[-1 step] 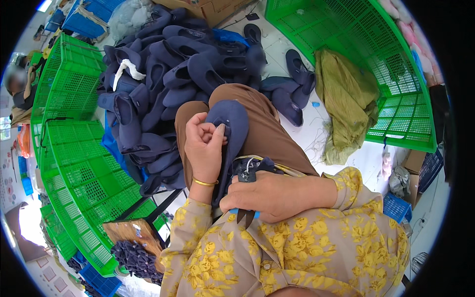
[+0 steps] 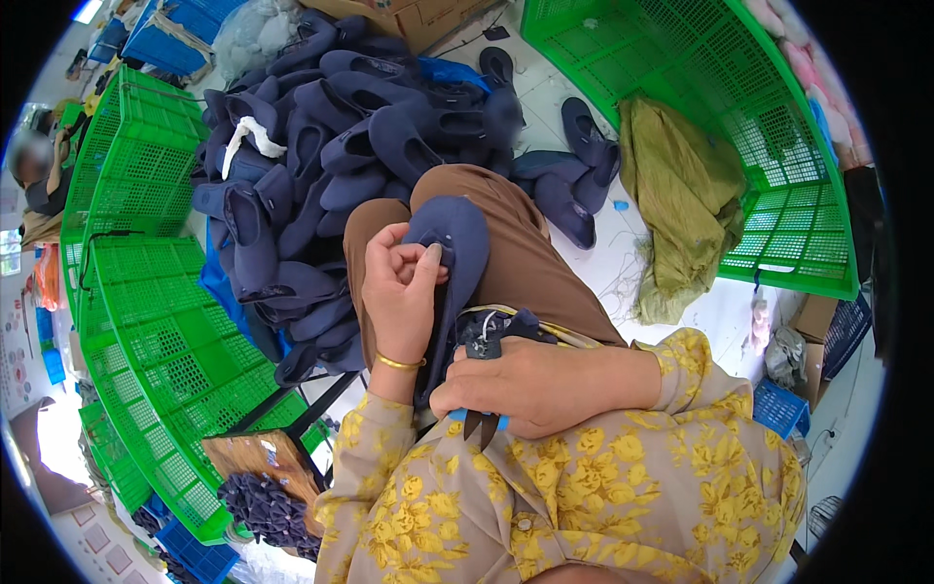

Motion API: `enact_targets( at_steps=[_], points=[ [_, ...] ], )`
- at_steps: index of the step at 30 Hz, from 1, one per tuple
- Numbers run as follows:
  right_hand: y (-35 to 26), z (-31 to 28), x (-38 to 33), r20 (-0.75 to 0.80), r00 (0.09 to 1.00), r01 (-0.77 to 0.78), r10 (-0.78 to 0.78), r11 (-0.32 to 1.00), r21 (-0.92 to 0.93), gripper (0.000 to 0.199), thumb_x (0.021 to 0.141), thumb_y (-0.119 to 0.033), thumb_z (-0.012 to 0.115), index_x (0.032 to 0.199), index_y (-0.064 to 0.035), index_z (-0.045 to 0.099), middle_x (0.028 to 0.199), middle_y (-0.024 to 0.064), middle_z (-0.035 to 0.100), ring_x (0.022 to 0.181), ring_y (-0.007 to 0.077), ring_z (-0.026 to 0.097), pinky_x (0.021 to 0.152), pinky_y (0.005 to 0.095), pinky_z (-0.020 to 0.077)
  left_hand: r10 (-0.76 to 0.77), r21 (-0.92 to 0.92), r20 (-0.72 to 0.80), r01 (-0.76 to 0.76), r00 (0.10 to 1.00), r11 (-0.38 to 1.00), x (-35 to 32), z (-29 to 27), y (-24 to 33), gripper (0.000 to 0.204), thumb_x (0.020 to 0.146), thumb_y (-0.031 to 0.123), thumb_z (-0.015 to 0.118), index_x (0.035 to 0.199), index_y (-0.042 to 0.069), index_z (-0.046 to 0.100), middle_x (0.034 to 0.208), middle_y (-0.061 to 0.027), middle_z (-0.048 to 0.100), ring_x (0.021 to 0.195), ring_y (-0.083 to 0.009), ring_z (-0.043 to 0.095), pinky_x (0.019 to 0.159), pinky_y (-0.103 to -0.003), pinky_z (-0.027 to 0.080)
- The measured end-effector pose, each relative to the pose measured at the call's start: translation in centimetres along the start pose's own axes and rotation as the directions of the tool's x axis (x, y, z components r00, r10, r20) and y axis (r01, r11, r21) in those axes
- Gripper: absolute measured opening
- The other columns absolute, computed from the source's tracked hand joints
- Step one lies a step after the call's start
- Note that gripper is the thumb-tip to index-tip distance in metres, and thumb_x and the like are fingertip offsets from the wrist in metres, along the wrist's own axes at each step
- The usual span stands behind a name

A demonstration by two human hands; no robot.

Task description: The person sits on the floor and uses a blue utility knife to trim excess fabric and threads from the edges of dark blue slip-on shoes. They handle the shoes one at a time, rotating them to access different areas, and place trimmed pieces aside.

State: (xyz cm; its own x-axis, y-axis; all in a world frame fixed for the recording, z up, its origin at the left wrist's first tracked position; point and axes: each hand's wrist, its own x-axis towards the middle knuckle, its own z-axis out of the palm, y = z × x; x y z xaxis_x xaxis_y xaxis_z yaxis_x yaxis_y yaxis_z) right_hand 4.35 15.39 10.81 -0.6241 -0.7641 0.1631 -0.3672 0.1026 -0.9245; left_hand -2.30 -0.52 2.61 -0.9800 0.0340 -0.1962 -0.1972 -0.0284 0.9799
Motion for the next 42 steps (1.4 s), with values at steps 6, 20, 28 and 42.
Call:
enact_targets(
  at_steps=[6,20,28,42],
  points=[
    [0.9,1.1,0.2,-0.127,0.990,0.058,-0.062,0.998,-0.035,0.045,0.071,0.002,0.060,0.113,-0.0119,0.053,0.100,0.0075,0.056,0.089,0.0296,0.060,0.067,0.0391,0.0466,-0.031,0.172,0.230,-0.009,0.973,0.985,-0.9,-1.4,1.4,0.045,0.084,-0.002,0.069,0.123,-0.001,0.047,0.086,-0.0039,0.066,0.078,-0.0061,0.062,0.072,-0.019,0.049],
    [8.6,-1.2,1.9,-0.270,0.936,-0.171,-0.228,0.377,-0.910,0.011,0.077,-0.011,0.061,0.087,-0.0073,0.057,0.090,0.0057,0.052,0.067,0.0220,0.055,0.063,0.0350,0.0436,-0.025,-0.041,0.286,0.038,0.958,0.998,-0.3,-3.0,2.1,0.057,0.083,-0.010,0.065,0.133,0.000,0.039,0.090,-0.0073,0.067,0.087,-0.0111,0.064,0.083,-0.023,0.051],
    [9.2,-2.9,2.0,-0.214,0.949,-0.030,-0.230,0.611,-0.791,0.019,0.080,-0.010,0.058,0.098,-0.0056,0.058,0.093,0.0070,0.053,0.074,0.0271,0.060,0.071,0.0381,0.0504,-0.079,0.005,0.303,0.081,0.950,0.997,0.8,-3.3,1.5,0.058,0.083,-0.010,0.065,0.133,0.000,0.039,0.089,-0.0058,0.066,0.084,-0.0099,0.063,0.078,-0.022,0.050],
    [10.7,-2.7,2.2,-0.612,0.638,-0.011,0.468,0.800,0.600,0.003,0.098,-0.006,0.054,0.100,-0.0077,0.054,0.082,-0.0030,0.049,0.071,0.0038,0.042,0.064,0.0190,0.0371,-0.238,-0.384,0.297,0.344,0.925,0.857,1.1,-4.2,-0.1,0.050,0.083,-0.008,0.063,0.130,-0.001,0.045,0.090,-0.0074,0.065,0.085,-0.0154,0.063,0.083,-0.027,0.050]
  ],
)
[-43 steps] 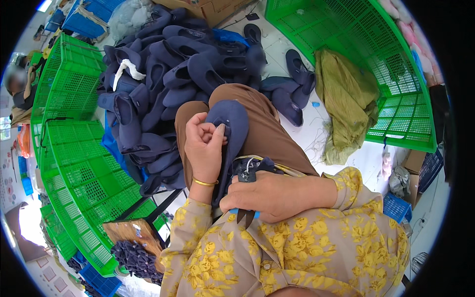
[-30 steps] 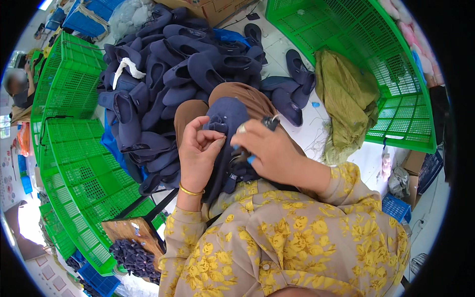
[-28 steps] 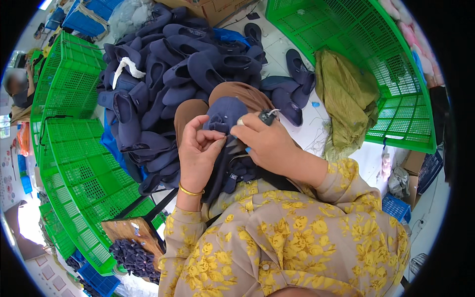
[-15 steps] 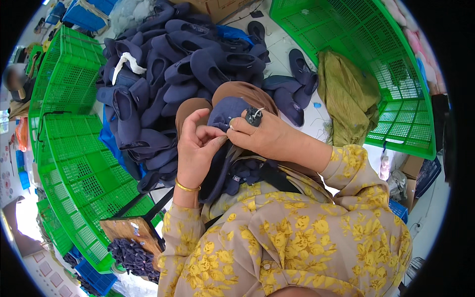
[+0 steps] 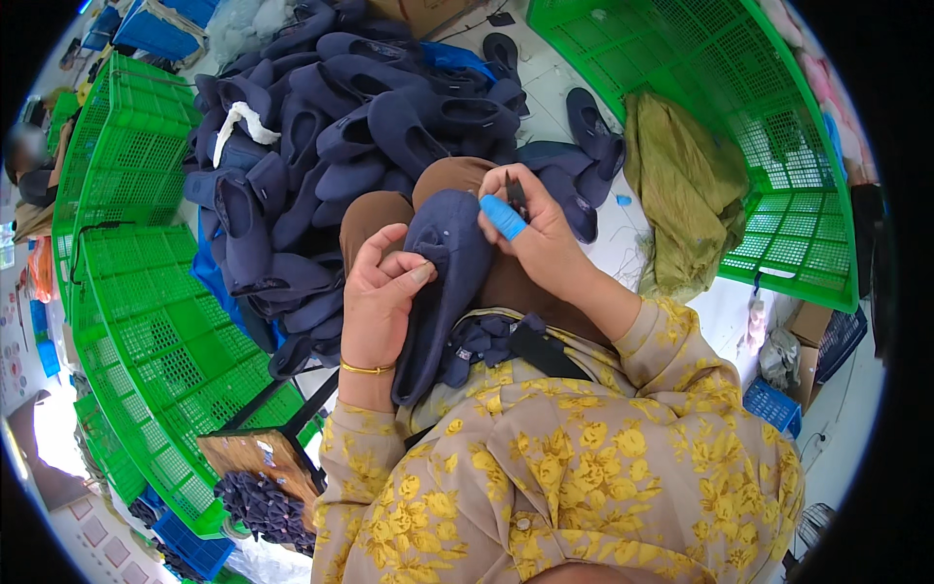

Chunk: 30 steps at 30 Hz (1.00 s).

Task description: The person sits on the floor and uses a blue utility knife to trim excess fabric and threads from the edges of dark blue slip-on shoes. They handle the shoes one at a time, rotating them to access different areas, and place trimmed pieces aside.

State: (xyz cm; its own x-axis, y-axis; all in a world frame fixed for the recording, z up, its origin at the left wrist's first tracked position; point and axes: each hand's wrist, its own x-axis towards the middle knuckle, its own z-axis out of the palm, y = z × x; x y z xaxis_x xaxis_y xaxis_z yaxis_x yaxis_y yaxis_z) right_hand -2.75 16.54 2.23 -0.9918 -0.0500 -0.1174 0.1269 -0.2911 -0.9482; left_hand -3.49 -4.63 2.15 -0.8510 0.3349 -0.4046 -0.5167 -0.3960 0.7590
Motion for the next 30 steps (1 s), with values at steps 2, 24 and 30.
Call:
enact_targets(
  at_steps=[2,24,30],
  points=[
    [1.3,-1.2,0.2,-0.052,0.997,0.055,-0.059,0.996,-0.072,0.004,0.097,-0.005,0.055,0.101,-0.0068,0.055,0.083,-0.0055,0.049,0.073,0.0030,0.041,0.066,0.0182,0.0371,-0.027,-0.056,0.032,0.029,0.999,0.998,0.2,-0.5,0.0,0.050,0.084,-0.005,0.064,0.130,0.001,0.046,0.089,-0.0071,0.064,0.083,-0.0164,0.062,0.084,-0.030,0.049],
    [-3.3,-0.6,-2.9,-0.069,0.997,0.033,-0.034,0.999,-0.012,0.008,0.094,-0.007,0.060,0.102,-0.0063,0.057,0.082,-0.0045,0.054,0.070,0.0026,0.045,0.066,0.0193,0.0392,0.347,0.703,-0.118,-0.169,0.930,0.691,1.2,3.3,-2.6,0.039,0.079,-0.004,0.068,0.112,0.001,0.047,0.077,0.0015,0.052,0.066,-0.0013,0.048,0.058,-0.014,0.038],
    [-6.2,0.7,-5.8,0.375,0.866,0.459,-0.331,0.824,-0.333,0.027,0.087,0.000,0.062,0.112,-0.0085,0.055,0.094,0.0033,0.061,0.073,0.0136,0.059,0.064,0.0257,0.0473,0.366,0.639,-0.107,-0.218,0.925,0.737,1.1,2.8,-2.9,0.039,0.079,0.001,0.071,0.111,0.000,0.047,0.075,-0.0011,0.057,0.063,-0.0032,0.053,0.059,-0.016,0.044]
  ],
)
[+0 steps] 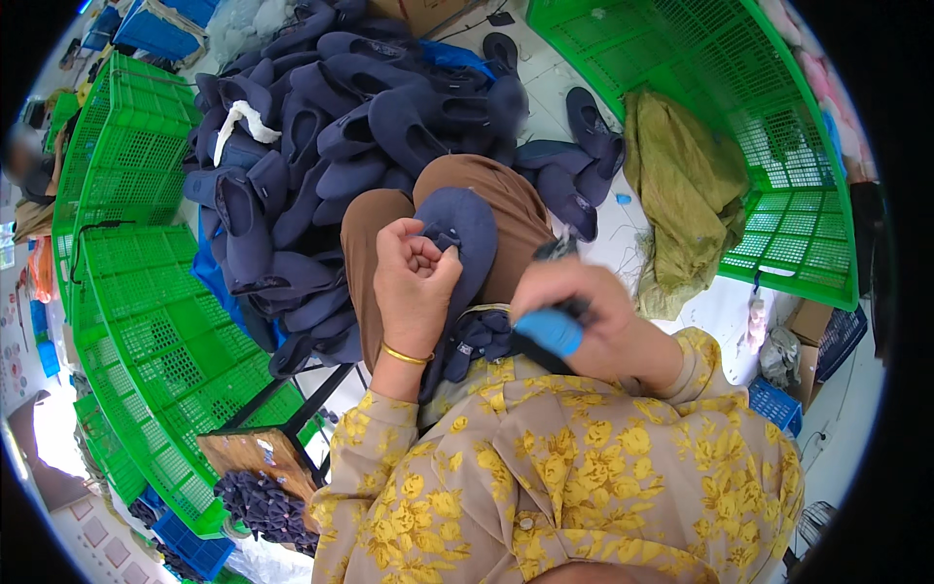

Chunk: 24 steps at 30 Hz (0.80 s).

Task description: The person sits on the floor and uses a blue utility knife to trim excess fabric and threads from the edges of dark blue slip-on shoes. They handle the shoes one at a time, rotating them to access different areas, and place trimmed pieces aside.

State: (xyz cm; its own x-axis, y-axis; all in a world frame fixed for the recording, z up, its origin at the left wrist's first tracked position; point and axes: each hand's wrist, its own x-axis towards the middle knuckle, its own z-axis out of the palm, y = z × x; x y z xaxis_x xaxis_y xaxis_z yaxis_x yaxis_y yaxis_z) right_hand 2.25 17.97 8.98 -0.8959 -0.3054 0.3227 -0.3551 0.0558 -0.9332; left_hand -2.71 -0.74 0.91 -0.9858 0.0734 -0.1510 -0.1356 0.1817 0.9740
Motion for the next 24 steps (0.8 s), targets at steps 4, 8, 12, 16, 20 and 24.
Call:
enact_targets(
  at_steps=[4,8,12,16,20,24],
  points=[
    [-2.0,1.3,-0.2,0.402,0.913,-0.017,0.068,0.992,-0.129,0.044,0.071,0.002,0.063,0.112,-0.0116,0.054,0.093,0.0063,0.059,0.079,0.0279,0.064,0.064,0.0369,0.0510,-0.145,-0.109,0.113,0.157,0.983,0.981,-0.2,-1.6,0.8,0.050,0.079,0.001,0.073,0.117,-0.003,0.042,0.077,-0.0040,0.062,0.068,-0.0046,0.057,0.064,-0.017,0.048],
    [-1.6,1.9,0.2,0.475,0.879,0.027,0.048,0.989,-0.149,0.042,0.072,0.000,0.062,0.111,-0.0117,0.051,0.090,0.0086,0.056,0.073,0.0323,0.062,0.061,0.0416,0.0497,-0.098,-0.063,0.220,0.115,0.971,0.991,-0.7,-1.9,1.9,0.056,0.079,-0.002,0.071,0.126,-0.004,0.040,0.083,-0.0063,0.066,0.077,-0.0079,0.062,0.073,-0.020,0.051],
    [-0.8,1.7,0.6,0.243,0.904,-0.208,0.353,0.857,-0.471,0.035,0.084,-0.021,0.068,0.113,-0.0129,0.052,0.095,0.0108,0.055,0.081,0.0320,0.061,0.063,0.0400,0.0488,-0.157,-0.162,0.272,0.206,0.949,0.965,-0.3,-2.6,1.9,0.054,0.081,-0.008,0.067,0.128,-0.001,0.040,0.088,-0.0062,0.066,0.082,-0.0089,0.062,0.079,-0.021,0.050],
    [2.7,1.4,0.5,0.077,0.936,-0.158,0.344,0.606,-0.780,0.031,0.081,-0.013,0.064,0.107,-0.0029,0.051,0.090,0.0141,0.054,0.067,0.0339,0.060,0.058,0.0418,0.0476,-0.147,-0.246,0.282,0.220,0.948,0.944,-0.5,-2.9,1.7,0.055,0.082,-0.007,0.066,0.131,0.001,0.043,0.091,-0.0044,0.064,0.087,-0.0094,0.060,0.083,-0.022,0.048],
    [4.2,1.8,1.1,0.133,0.950,-0.008,0.283,0.447,-0.894,0.025,0.071,-0.012,0.068,0.091,-0.0044,0.054,0.082,0.0095,0.056,0.069,0.0268,0.062,0.053,0.0363,0.0482,-0.141,-0.301,0.287,0.229,0.948,0.926,-0.5,-3.0,1.4,0.055,0.082,-0.007,0.067,0.131,0.000,0.043,0.091,-0.0042,0.064,0.086,-0.0099,0.060,0.084,-0.023,0.047],
    [4.7,2.3,1.6,0.140,0.957,0.027,0.255,0.401,-0.916,0.021,0.071,-0.012,0.067,0.087,-0.0065,0.055,0.080,0.0084,0.058,0.071,0.0242,0.063,0.054,0.0350,0.0478,-0.143,-0.322,0.294,0.239,0.945,0.916,-0.4,-2.9,1.4,0.056,0.082,-0.007,0.067,0.131,0.000,0.043,0.090,-0.0040,0.064,0.087,-0.0103,0.061,0.084,-0.024,0.047]
  ],
)
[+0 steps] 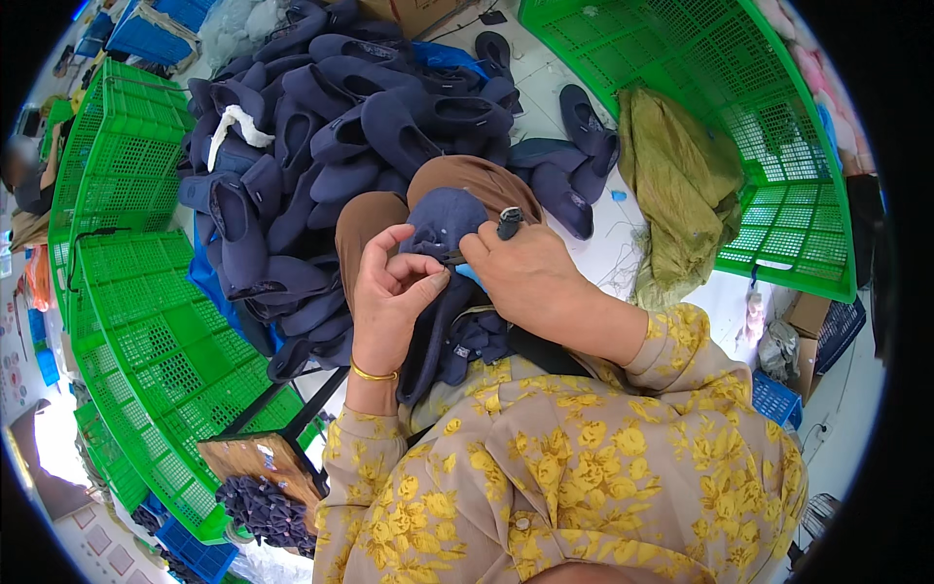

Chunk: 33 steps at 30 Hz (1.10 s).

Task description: The person sits on the floor and uses a blue utility knife to trim excess fabric and threads from the edges of dark blue slip-on shoes. They handle the shoes one at a time, rotating them to access different areas, and place trimmed pieces aside.

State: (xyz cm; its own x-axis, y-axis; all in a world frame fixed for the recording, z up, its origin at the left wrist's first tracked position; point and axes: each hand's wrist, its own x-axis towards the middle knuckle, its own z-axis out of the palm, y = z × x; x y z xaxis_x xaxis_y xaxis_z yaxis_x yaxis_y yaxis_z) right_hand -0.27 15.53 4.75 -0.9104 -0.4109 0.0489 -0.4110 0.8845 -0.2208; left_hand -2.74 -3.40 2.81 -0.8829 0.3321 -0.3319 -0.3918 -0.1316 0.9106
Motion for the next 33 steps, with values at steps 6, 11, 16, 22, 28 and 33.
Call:
enact_targets(
  at_steps=[6,11,16,22,28,33],
  points=[
    [0.3,0.2,0.3,0.008,1.000,-0.002,0.002,1.000,0.028,0.022,0.072,-0.013,0.068,0.089,-0.0064,0.056,0.081,0.0101,0.061,0.073,0.0264,0.064,0.058,0.0375,0.0499,0.009,0.001,0.014,-0.009,1.000,1.000,0.1,-0.1,-0.2,0.055,0.082,-0.007,0.068,0.131,0.001,0.042,0.089,-0.0041,0.065,0.086,-0.0100,0.061,0.084,-0.023,0.048],
    [1.0,0.1,-0.4,0.004,0.964,-0.244,0.266,0.881,0.406,0.024,0.083,-0.014,0.065,0.102,-0.0044,0.056,0.091,0.0131,0.064,0.077,0.0311,0.065,0.065,0.0397,0.0506,0.151,0.008,-0.117,-0.151,0.982,0.989,-0.9,-1.1,0.8,0.033,0.089,-0.003,0.062,0.120,0.000,0.052,0.090,-0.0041,0.063,0.082,-0.0096,0.060,0.080,-0.023,0.049],
    [0.6,-0.2,0.8,0.019,0.971,-0.172,0.237,0.647,0.743,0.034,0.085,-0.011,0.068,0.117,-0.0064,0.056,0.101,0.0129,0.065,0.077,0.0294,0.063,0.070,0.0357,0.0505,0.186,-0.393,0.065,-0.146,0.980,0.908,-2.7,-2.0,2.1,0.012,0.096,0.006,0.055,0.105,-0.001,0.057,0.090,-0.0089,0.061,0.082,-0.0179,0.059,0.080,-0.032,0.051],
    [0.1,1.7,1.5,-0.150,0.977,-0.021,0.151,0.769,0.639,0.031,0.084,-0.005,0.067,0.114,-0.0046,0.058,0.100,0.0140,0.066,0.080,0.0297,0.064,0.073,0.0353,0.0506,0.195,-0.456,0.098,-0.130,0.976,0.881,-4.8,-0.8,3.3,0.010,0.096,0.011,0.052,0.100,0.001,0.052,0.085,-0.0075,0.052,0.077,-0.0178,0.048,0.074,-0.035,0.043],
    [-0.1,1.6,1.1,-0.121,0.971,-0.053,0.205,0.682,0.730,0.023,0.084,-0.003,0.062,0.106,-0.0057,0.059,0.094,0.0150,0.065,0.084,0.0329,0.064,0.073,0.0377,0.0496,0.239,-0.438,0.100,-0.173,0.966,0.882,-6.3,-1.0,3.8,0.011,0.097,0.012,0.050,0.097,0.001,0.052,0.084,-0.0074,0.052,0.077,-0.0175,0.048,0.074,-0.035,0.043],
    [0.0,2.0,0.7,-0.127,0.965,-0.061,0.229,0.667,0.743,0.023,0.084,-0.003,0.061,0.107,-0.0062,0.058,0.093,0.0162,0.065,0.084,0.0345,0.064,0.072,0.0387,0.0492,0.263,-0.423,0.071,-0.210,0.962,0.881,-7.4,-0.8,4.2,0.009,0.097,0.010,0.049,0.097,0.002,0.052,0.083,-0.0067,0.051,0.076,-0.0172,0.047,0.074,-0.036,0.043]
  ],
)
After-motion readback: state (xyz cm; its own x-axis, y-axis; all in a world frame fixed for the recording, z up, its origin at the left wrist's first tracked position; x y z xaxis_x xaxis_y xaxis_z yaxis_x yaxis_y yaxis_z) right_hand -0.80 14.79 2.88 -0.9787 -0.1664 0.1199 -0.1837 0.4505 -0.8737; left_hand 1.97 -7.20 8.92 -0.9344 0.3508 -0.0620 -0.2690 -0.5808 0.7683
